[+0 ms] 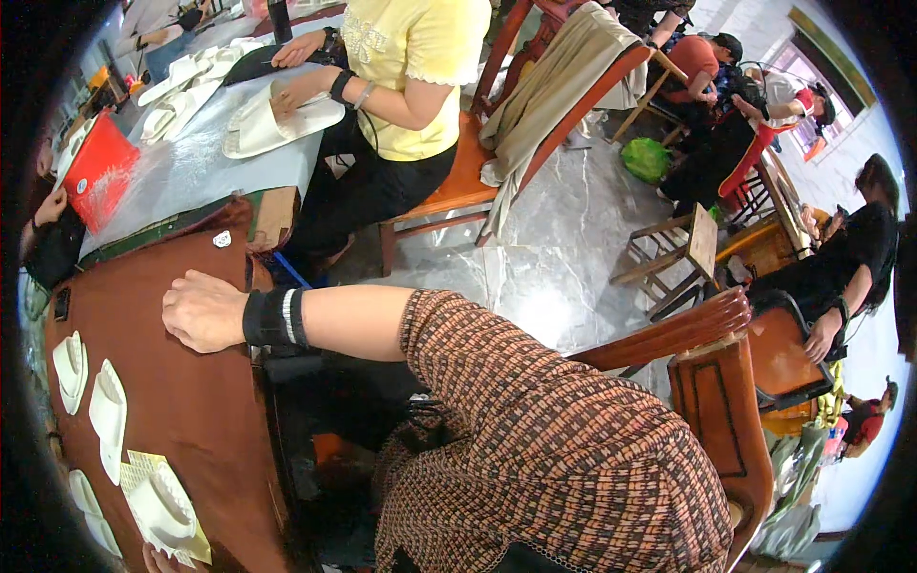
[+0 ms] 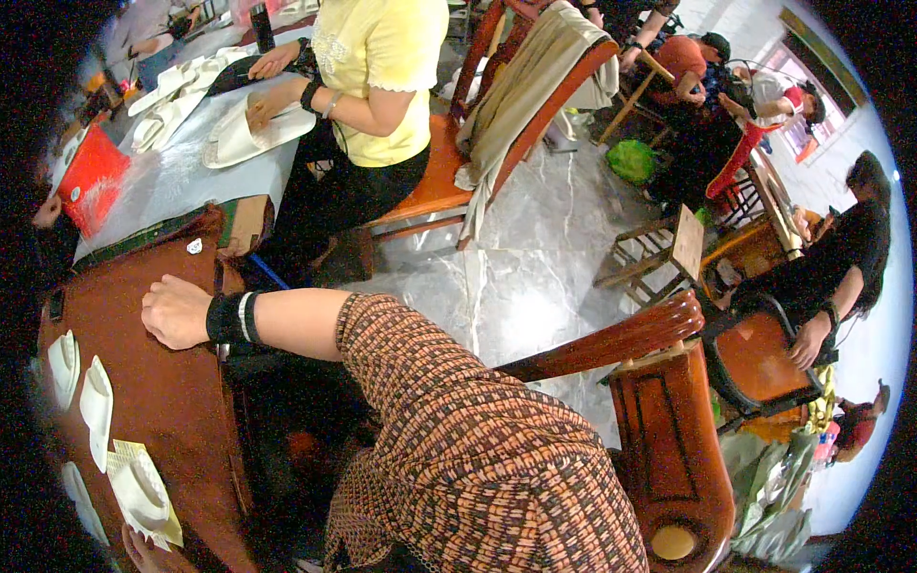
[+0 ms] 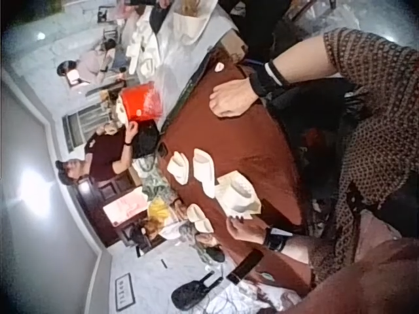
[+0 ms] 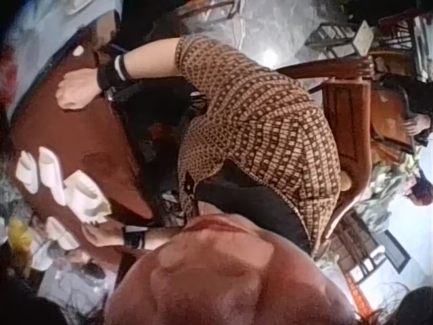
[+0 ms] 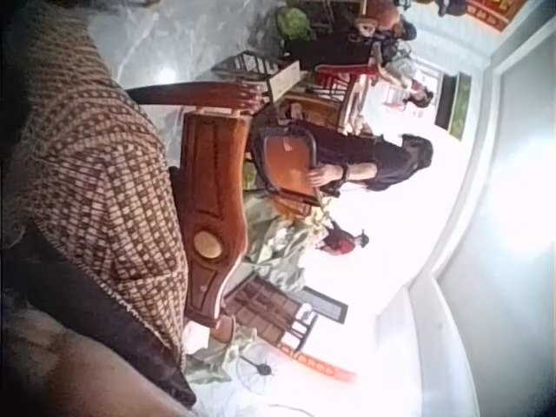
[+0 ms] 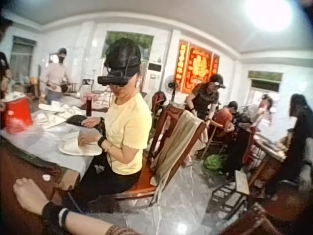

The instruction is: The recorder is applying size stickers to the insoles of newly manufactured white slippers.

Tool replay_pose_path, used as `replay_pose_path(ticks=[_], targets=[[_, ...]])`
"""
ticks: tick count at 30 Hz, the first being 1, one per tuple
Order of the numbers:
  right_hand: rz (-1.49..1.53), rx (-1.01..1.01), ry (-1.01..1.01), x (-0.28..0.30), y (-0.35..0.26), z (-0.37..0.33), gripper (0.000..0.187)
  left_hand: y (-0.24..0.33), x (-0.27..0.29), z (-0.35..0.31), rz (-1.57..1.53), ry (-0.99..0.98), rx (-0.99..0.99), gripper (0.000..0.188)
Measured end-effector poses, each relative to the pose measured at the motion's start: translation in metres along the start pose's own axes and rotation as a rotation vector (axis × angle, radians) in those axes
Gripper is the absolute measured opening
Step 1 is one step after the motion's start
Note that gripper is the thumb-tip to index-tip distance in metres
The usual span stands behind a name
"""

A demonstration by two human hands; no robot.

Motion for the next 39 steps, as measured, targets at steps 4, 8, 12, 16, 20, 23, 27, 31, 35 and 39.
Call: replay_pose_path(ticks=[4, 8, 12, 16, 20, 23, 27, 31, 35, 39], targets=[[-0.022, -0.009, 0.000, -0.002, -0.002, 0.000, 0.018, -0.009, 0.001, 0.001, -0.054, -0.010, -0.001, 0.028], [-0.054, -0.029, -0.017, -0.003, -0.006, -0.001, 0.018, -0.014, 0.003, 0.005, 0.020, -0.055, -0.064, 0.025], [-0.038, -0.018, 0.002, -0.005, -0.005, -0.002, 0.018, -0.020, 0.007, 0.007, -0.099, 0.025, 0.079, 0.023], [-0.053, -0.017, 0.002, -0.009, -0.004, -0.001, 0.019, -0.024, 0.008, 0.008, 0.319, -0.080, -0.366, 0.025], [-0.044, -0.022, 0.019, -0.009, -0.004, -0.002, 0.017, -0.028, 0.011, 0.010, 0.376, -0.092, -0.404, 0.027], [-0.029, -0.024, 0.011, -0.008, -0.004, -0.002, 0.017, -0.025, 0.009, 0.012, 0.411, -0.096, -0.505, 0.025], [-0.035, -0.026, -0.014, -0.009, -0.004, -0.001, 0.017, -0.021, 0.008, 0.011, 0.455, -0.082, -0.556, 0.022], [-0.027, -0.034, 0.008, -0.008, -0.007, 0.000, 0.017, -0.033, 0.017, 0.017, 0.470, -0.091, -0.575, 0.020], [-0.099, -0.010, -0.070, 0.000, -0.007, 0.000, 0.018, -0.065, 0.027, 0.036, 0.208, -0.124, -0.198, 0.027], [-0.031, 0.061, -0.237, 0.006, -0.004, 0.001, 0.019, -0.091, 0.050, 0.040, -0.021, -0.036, 0.154, 0.034]])
Point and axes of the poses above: each hand's wrist, its own z-axis towards the middle knuckle, its own x-axis out of the back of the hand, y = z × x, the point moved 1 cm from there along z, towards the middle knuckle, and after that the axes turned 3 degrees about -z, right-handed, at the moved point
